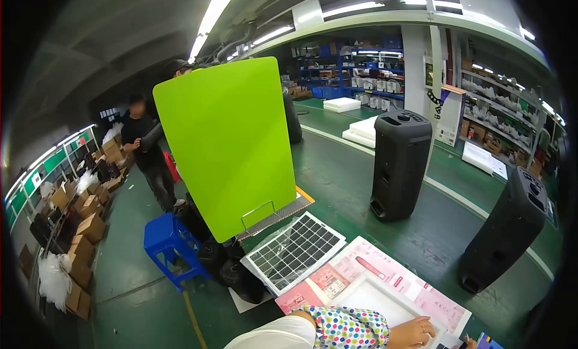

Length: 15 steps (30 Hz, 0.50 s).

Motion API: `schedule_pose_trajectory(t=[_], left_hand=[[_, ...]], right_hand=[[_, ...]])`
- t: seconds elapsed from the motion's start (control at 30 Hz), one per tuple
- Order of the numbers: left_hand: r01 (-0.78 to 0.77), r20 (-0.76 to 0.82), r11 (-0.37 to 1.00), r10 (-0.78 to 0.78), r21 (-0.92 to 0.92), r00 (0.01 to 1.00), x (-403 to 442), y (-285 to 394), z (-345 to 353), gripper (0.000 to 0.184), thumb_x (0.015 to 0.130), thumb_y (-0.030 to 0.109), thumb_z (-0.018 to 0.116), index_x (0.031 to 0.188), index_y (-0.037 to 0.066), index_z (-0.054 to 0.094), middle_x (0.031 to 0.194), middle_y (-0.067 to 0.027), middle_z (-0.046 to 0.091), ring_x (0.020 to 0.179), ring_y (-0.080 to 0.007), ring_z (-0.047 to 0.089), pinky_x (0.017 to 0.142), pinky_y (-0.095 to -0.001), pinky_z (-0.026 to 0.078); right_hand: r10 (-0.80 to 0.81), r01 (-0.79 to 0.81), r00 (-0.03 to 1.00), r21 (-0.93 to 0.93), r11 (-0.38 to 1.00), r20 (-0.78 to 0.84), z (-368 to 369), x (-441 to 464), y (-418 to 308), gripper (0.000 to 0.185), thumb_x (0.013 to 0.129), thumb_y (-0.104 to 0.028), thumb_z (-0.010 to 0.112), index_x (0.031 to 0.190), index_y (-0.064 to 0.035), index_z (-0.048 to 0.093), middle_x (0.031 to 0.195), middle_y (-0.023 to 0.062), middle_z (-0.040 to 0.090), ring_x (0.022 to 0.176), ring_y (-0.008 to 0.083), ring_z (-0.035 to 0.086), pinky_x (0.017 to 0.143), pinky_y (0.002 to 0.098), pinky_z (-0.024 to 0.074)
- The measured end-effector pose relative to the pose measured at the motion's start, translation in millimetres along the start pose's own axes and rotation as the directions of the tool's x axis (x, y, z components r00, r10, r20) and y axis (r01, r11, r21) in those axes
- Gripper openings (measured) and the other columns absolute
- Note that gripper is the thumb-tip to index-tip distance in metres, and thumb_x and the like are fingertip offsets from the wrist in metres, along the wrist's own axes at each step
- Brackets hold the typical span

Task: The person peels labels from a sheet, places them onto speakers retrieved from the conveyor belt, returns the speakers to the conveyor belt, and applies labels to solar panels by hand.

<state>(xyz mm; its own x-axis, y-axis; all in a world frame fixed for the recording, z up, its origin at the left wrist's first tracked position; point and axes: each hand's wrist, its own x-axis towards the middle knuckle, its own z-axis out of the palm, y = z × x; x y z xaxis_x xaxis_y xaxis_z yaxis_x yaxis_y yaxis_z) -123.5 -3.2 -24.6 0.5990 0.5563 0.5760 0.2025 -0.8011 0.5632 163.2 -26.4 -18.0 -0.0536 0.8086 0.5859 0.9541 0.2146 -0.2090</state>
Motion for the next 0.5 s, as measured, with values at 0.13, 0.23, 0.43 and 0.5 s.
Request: schedule_pose_trajectory(t=[0.13,0.23,0.43,0.5], left_hand=[[0.009,0.003,1.0,-0.009,-0.009,1.0,-0.3,1.7,-0.9,0.004,0.085,0.005,0.063,0.085,0.006,0.059,0.118,-0.0141,0.056,0.124,-0.0315,0.048,0.12,-0.0572,0.022],[0.005,0.004,1.0,-0.005,-0.002,1.0,-0.2,0.7,-0.6,0.004,0.085,0.006,0.063,0.085,0.006,0.059,0.118,-0.014,0.056,0.124,-0.0313,0.048,0.12,-0.0572,0.022],[0.017,0.024,1.0,-0.017,0.008,1.0,0.4,1.4,-1.1,0.004,0.084,0.006,0.064,0.086,0.006,0.06,0.119,-0.0136,0.057,0.124,-0.0303,0.048,0.12,-0.0565,0.022],[0.021,0.027,1.0,-0.021,0.009,0.999,1.0,2.4,-2.0,0.004,0.084,0.006,0.063,0.085,0.006,0.06,0.119,-0.0135,0.057,0.124,-0.0301,0.048,0.12,-0.0563,0.022]], right_hand=[[-0.009,0.009,1.0,0.004,1.0,0.013,1.6,-0.4,3.1,0.046,0.094,-0.033,0.065,0.116,0.0068,0.055,0.108,0.026,0.062,0.098,0.0403,0.061,0.087,0.0462,0.051],[0.014,-0.014,1.0,-0.066,0.998,0.004,3.5,-2.7,2.1,0.044,0.095,-0.033,0.063,0.117,0.0049,0.056,0.108,0.0242,0.062,0.097,0.0395,0.062,0.087,0.0457,0.0514],[-0.226,0.217,0.974,-0.422,0.88,0.03,56.1,-32.1,74.5,0.054,0.096,-0.038,0.061,0.122,0.0084,0.053,0.108,0.0282,0.061,0.097,0.0417,0.062,0.09,0.0475,0.0524],[-0.278,0.264,0.96,-0.48,0.837,0.044,75.4,-42.7,96.3,0.059,0.096,-0.04,0.061,0.123,0.0113,0.05,0.111,0.032,0.059,0.099,0.0443,0.061,0.09,0.0497,0.0525]])
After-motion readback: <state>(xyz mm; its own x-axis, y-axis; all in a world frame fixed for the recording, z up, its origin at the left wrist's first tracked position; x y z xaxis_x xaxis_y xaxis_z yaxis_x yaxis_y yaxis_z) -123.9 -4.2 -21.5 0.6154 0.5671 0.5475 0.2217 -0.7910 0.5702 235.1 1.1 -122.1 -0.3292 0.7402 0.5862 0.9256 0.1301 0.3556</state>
